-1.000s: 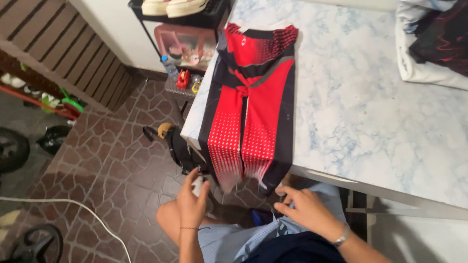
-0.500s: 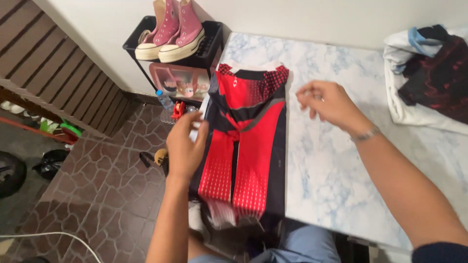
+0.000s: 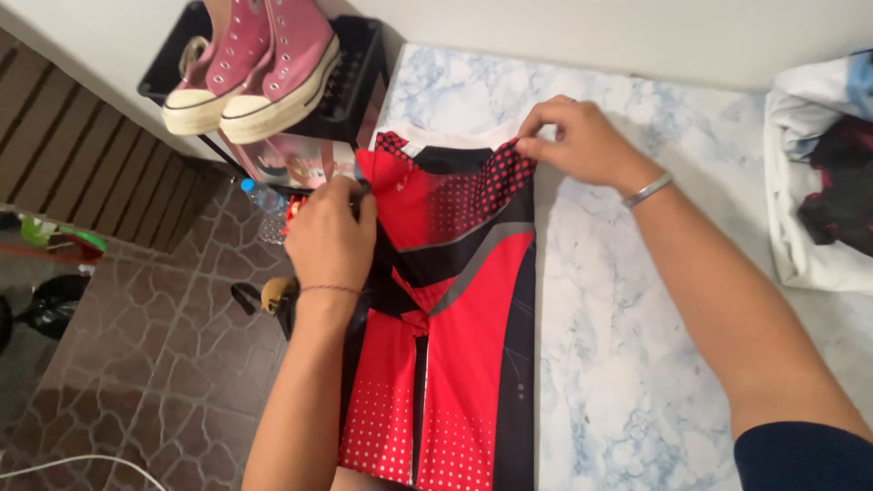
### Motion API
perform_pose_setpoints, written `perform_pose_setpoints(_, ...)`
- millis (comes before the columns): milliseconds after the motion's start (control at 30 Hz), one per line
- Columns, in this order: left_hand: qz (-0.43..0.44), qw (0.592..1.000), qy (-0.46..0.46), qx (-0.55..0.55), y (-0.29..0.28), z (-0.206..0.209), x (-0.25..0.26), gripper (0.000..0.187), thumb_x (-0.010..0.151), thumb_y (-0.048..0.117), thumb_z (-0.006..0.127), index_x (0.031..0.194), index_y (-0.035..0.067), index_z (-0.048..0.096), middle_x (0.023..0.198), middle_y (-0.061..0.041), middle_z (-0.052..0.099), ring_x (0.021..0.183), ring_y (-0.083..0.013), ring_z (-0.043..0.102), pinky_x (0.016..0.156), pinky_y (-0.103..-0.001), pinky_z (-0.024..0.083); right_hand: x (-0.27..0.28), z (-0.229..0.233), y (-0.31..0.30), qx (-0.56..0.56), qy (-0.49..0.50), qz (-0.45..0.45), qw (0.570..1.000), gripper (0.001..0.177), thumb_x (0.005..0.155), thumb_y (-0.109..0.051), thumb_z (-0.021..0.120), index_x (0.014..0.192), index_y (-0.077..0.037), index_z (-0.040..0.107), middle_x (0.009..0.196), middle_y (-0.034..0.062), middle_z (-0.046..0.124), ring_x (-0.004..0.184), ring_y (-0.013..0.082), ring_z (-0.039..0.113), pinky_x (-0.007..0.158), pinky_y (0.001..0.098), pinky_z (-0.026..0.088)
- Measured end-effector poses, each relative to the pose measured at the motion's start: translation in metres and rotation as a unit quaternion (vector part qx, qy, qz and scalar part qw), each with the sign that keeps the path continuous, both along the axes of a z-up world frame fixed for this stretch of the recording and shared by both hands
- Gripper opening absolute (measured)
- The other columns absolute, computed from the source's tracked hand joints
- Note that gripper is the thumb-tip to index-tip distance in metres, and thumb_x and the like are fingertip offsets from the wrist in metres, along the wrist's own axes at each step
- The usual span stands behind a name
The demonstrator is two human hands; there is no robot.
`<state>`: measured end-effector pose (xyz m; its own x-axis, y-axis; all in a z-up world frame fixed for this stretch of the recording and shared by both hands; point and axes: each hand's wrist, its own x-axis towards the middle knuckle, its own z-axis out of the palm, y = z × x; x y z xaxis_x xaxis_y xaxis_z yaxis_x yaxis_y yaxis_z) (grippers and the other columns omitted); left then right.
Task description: The person folds sports jerseys and shirts on a marble-topped table. They smooth each garment flat, fold the sleeves and sides inward, then fold the body over, setting each finished folded shirt aside and laying out the next one.
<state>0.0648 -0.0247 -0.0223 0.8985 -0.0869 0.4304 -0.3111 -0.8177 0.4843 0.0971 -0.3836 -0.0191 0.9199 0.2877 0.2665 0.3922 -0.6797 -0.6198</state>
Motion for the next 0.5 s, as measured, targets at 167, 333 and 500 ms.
perform_pose_setpoints(167,-0.006,0.983,0.112,-0.145,0.003,0.009,0.009,0.031,0.089,0.009,0.064,0.117,0.001,0.055,0.078,-0.018,0.067,0.072,-0.0389,0.067,0.07,-0.049,0.051,0.005,0.014,0.003,0.117,0.12,0.016,0.986,0.017,0.095,-0.017,0.07,0.108,-0.006,0.069,0.087,0.0007,0.07,0.08,0.0063,0.065,0.074,0.0253,0.053)
perform_pose_setpoints(333,-0.077,0.992,0.056,-0.087,0.01,-0.006,0.012,0.047,0.085,0.001,0.061,0.131,0.002,0.05,0.084,-0.021,0.068,0.079,-0.0423,0.067,0.071,-0.051,0.05,0.01,0.009,0.007,-0.051,0.127,0.031,0.99,0.024,0.087,-0.023,0.075,0.106,-0.009,0.074,0.082,-0.0025,0.072,0.08,0.0105,0.069,0.075,0.0292,0.055)
perform_pose_setpoints(500,-0.073,0.994,0.046,-0.065,0.011,-0.019,0.016,0.046,0.088,-0.004,0.054,0.132,0.009,0.055,0.096,-0.021,0.069,0.088,-0.0423,0.067,0.077,-0.052,0.05,0.006,0.015,0.003,-0.101,0.075,0.03,0.992,0.023,0.085,-0.019,0.074,0.107,-0.009,0.076,0.078,0.0037,0.069,0.089,0.0203,0.063,0.079,0.0345,0.053)
